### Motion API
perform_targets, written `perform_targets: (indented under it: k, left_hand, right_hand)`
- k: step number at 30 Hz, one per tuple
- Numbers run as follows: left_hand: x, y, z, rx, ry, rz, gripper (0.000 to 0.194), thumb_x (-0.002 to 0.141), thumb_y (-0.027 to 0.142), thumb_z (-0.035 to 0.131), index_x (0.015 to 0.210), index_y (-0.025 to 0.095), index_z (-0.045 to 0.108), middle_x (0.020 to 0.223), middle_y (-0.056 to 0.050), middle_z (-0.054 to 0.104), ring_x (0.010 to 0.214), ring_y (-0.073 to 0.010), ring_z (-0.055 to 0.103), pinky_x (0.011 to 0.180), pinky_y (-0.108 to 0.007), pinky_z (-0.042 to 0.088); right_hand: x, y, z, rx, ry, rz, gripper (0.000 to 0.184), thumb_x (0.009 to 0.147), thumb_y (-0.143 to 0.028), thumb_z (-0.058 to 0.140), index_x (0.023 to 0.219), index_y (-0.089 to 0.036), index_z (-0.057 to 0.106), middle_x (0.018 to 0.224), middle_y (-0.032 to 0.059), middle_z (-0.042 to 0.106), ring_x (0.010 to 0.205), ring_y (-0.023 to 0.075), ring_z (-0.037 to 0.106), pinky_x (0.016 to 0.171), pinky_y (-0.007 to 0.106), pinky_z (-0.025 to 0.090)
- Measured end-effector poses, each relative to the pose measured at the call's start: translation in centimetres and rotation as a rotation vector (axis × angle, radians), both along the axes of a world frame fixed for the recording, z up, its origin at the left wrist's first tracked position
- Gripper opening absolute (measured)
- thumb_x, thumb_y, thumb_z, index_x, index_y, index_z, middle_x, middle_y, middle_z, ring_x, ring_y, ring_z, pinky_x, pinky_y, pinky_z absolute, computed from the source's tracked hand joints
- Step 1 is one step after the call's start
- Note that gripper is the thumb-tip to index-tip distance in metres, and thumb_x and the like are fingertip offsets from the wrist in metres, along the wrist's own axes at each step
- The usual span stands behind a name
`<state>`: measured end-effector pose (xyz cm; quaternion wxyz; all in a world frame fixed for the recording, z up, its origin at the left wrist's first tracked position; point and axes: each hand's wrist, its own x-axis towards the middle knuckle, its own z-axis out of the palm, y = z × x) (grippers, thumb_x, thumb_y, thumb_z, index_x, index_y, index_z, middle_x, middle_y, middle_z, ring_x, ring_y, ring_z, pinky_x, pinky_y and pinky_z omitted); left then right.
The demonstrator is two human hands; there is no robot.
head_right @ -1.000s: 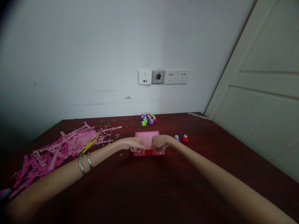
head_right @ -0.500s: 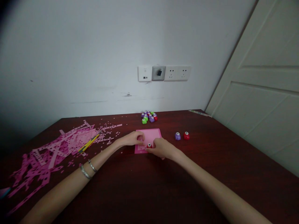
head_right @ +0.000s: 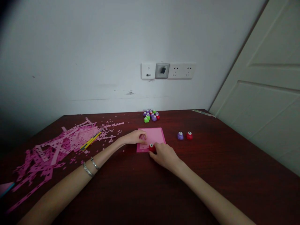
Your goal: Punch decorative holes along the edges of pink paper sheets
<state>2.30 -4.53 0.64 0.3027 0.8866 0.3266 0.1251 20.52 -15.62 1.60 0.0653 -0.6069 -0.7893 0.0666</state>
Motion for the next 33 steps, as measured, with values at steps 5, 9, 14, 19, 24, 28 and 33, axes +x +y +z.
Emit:
perform_targets:
  k: [5, 9, 14, 19, 24, 28, 33]
  left_hand:
    - [-0.4, 0.3, 0.2, -0.05, -0.081, 0.023, 0.021, 0.067, 0.034, 0.065, 0.074, 0.015, 0.063, 0.07, 0.001, 0.058, 0.064, -0.0114, 0.05, 0.059, -0.021, 0.036]
    - [-1.5, 1.0, 0.9, -0.074, -0.212, 0.399, 0.033, 0.076, 0.043, 0.053, 0.062, 0.013, 0.061, 0.056, -0.001, 0.057, 0.05, -0.0101, 0.049, 0.05, -0.022, 0.035]
    - [-2.1, 0.0, 2.5, -0.607, -0.125, 0.519, 0.057, 0.075, 0.064, 0.046, 0.061, 0.011, 0.062, 0.051, -0.01, 0.06, 0.039, -0.0122, 0.05, 0.04, -0.024, 0.035]
    - [-0.8, -1.4, 2.4, -0.89, -0.345, 0.445, 0.045, 0.07, 0.053, 0.063, 0.08, 0.009, 0.064, 0.062, -0.01, 0.065, 0.05, -0.0149, 0.059, 0.05, -0.027, 0.047]
    - [0.1, -1.8, 1.6, -0.85, -0.567, 0.463, 0.042, 0.064, 0.03, 0.074, 0.099, 0.009, 0.062, 0.082, -0.012, 0.067, 0.063, -0.0164, 0.063, 0.056, -0.029, 0.051]
    - [0.2, -2.1, 1.9, -0.703, -0.628, 0.46, 0.045, 0.06, 0.02, 0.075, 0.102, 0.009, 0.061, 0.095, -0.014, 0.065, 0.074, -0.02, 0.063, 0.056, -0.03, 0.052]
    - [0.1, -2.1, 2.3, -0.661, -0.648, 0.442, 0.049, 0.061, 0.019, 0.074, 0.107, 0.009, 0.058, 0.098, -0.015, 0.064, 0.076, -0.0214, 0.063, 0.056, -0.032, 0.053]
  right_hand:
    - [0.2, -0.1, 0.1, 0.056, 0.013, -0.003, 0.029, 0.084, -0.043, 0.045, 0.081, -0.017, 0.057, 0.075, 0.0082, 0.066, 0.068, 0.0218, 0.063, 0.053, 0.026, 0.03]
    - [0.9, -0.2, 0.4, 0.113, 0.078, -0.004, 0.027, 0.086, -0.042, 0.043, 0.086, -0.018, 0.055, 0.068, 0.0058, 0.065, 0.062, 0.0196, 0.062, 0.052, 0.025, 0.03]
    - [1.2, -0.3, 0.5, 0.188, 0.064, 0.016, 0.023, 0.087, -0.038, 0.043, 0.09, -0.018, 0.053, 0.069, 0.005, 0.065, 0.06, 0.0186, 0.061, 0.05, 0.025, 0.027]
    - [1.1, -0.4, 0.3, 0.208, 0.043, 0.045, 0.021, 0.087, -0.036, 0.042, 0.094, -0.018, 0.052, 0.072, 0.0041, 0.065, 0.06, 0.0175, 0.061, 0.05, 0.025, 0.026]
    - [1.3, -0.4, 0.2, 0.209, 0.006, 0.047, 0.022, 0.088, -0.035, 0.041, 0.096, -0.018, 0.052, 0.077, 0.0054, 0.066, 0.064, 0.0182, 0.062, 0.051, 0.025, 0.027]
    - [1.3, -0.4, 0.3, 0.21, -0.014, 0.036, 0.024, 0.088, -0.039, 0.041, 0.088, -0.018, 0.053, 0.074, 0.0047, 0.066, 0.063, 0.0184, 0.062, 0.051, 0.025, 0.027]
    - [1.2, -0.4, 0.5, 0.209, -0.025, 0.021, 0.026, 0.088, -0.04, 0.041, 0.087, -0.017, 0.053, 0.075, 0.0053, 0.066, 0.064, 0.0192, 0.062, 0.051, 0.026, 0.027]
